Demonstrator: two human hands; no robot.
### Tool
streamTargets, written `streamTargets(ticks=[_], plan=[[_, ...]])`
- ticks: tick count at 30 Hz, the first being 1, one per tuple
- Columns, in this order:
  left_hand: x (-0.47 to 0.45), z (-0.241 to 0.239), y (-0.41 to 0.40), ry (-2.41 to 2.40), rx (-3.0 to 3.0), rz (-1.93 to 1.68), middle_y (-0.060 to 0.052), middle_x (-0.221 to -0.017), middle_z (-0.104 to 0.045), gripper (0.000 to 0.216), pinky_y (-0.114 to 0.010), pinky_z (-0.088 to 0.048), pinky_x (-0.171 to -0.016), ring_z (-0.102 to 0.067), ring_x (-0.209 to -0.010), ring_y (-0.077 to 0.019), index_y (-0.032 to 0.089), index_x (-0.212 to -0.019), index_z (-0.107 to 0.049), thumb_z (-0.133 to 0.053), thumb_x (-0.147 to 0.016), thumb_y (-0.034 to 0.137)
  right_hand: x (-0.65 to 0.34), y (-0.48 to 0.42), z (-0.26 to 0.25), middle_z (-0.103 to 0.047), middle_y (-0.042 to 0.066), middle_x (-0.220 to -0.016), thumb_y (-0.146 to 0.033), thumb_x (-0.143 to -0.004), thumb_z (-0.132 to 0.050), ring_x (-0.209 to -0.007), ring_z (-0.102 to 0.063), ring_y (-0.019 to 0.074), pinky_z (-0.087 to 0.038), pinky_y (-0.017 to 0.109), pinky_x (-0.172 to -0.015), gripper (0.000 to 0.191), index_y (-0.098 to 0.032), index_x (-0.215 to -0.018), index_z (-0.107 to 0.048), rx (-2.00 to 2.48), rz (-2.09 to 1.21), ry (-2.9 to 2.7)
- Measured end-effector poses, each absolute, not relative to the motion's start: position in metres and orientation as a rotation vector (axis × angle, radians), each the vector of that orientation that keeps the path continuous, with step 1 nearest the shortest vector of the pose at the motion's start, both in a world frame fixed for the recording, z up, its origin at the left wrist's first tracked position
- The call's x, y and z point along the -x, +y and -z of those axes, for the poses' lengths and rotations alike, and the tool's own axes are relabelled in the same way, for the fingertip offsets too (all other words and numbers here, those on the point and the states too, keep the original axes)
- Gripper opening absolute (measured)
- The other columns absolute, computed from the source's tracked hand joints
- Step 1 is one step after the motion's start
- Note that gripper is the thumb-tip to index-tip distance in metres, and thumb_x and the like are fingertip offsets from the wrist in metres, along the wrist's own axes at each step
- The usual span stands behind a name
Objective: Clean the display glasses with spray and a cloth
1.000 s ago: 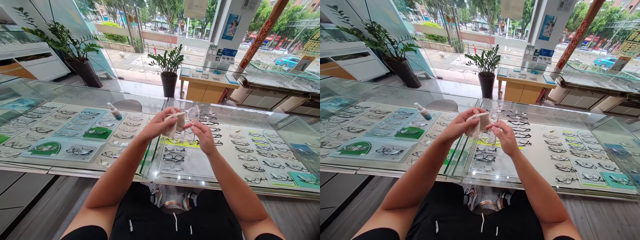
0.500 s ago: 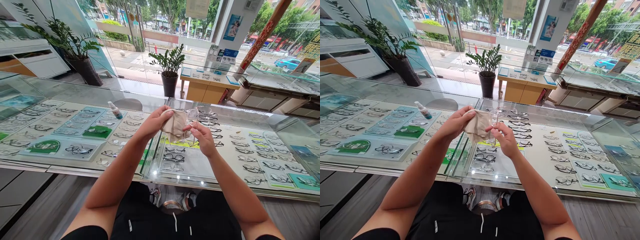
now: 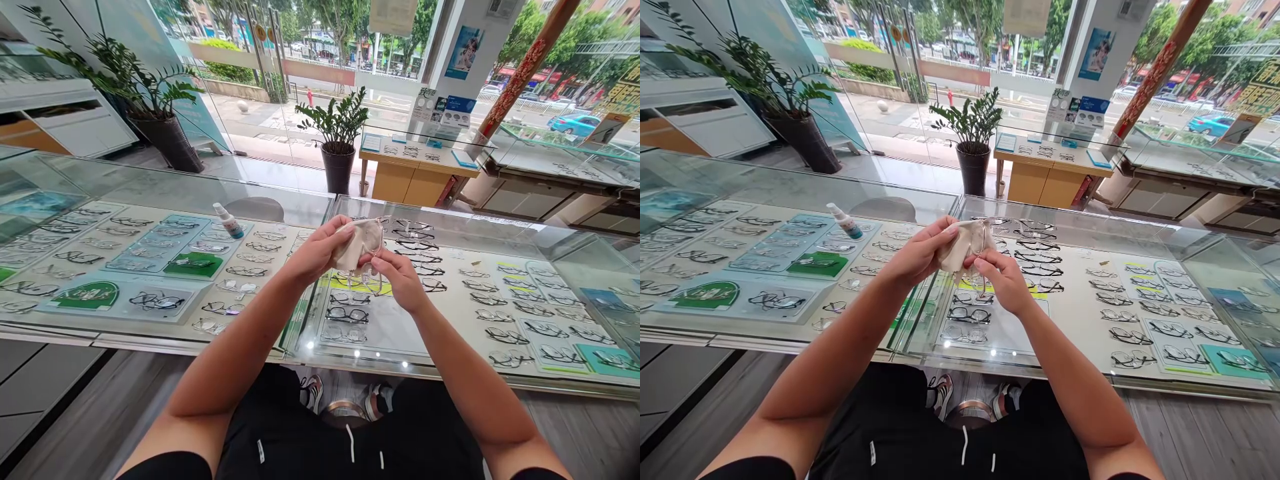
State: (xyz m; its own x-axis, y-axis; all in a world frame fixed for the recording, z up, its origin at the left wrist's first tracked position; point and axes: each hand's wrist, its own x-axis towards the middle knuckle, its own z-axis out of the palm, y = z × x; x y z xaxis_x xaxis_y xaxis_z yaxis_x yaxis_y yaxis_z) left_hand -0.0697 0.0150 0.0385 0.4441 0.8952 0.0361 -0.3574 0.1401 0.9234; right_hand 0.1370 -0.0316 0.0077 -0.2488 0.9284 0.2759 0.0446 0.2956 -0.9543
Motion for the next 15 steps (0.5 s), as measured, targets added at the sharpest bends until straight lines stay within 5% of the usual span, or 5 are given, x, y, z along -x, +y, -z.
streamTargets(ticks=[8,15], plan=[[0.071,-0.034,0.027,0.527,-0.977,-0.989,-0.008,-0.090,-0.074,0.041,-0.030,-0.058,-0.066,-0.070,-0.078,-0.0198,0.017,-0.106,-0.076,-0.079,-0.089,0.054,-0.136,-0.032,-0.010,-0.074,0.004,-0.091,-0.053,-0.099,-0.065,-0.091,-0.062,0.0233,-0.050,0.038,-0.089,0.035,-0.024,-0.092,-0.082,0.910,-1.150,-1.538],[0.064,-0.029,0.024,0.494,-1.086,-1.013,-0.003,-0.091,-0.074,0.031,-0.023,-0.049,-0.065,-0.065,-0.074,-0.0116,0.018,-0.098,-0.078,-0.096,-0.076,0.029,-0.137,-0.030,-0.009,-0.060,0.002,-0.080,-0.052,-0.099,-0.067,-0.081,-0.051,0.0200,-0.044,0.034,-0.080,0.036,-0.023,-0.079,-0.073,0.842,-1.206,-1.512]])
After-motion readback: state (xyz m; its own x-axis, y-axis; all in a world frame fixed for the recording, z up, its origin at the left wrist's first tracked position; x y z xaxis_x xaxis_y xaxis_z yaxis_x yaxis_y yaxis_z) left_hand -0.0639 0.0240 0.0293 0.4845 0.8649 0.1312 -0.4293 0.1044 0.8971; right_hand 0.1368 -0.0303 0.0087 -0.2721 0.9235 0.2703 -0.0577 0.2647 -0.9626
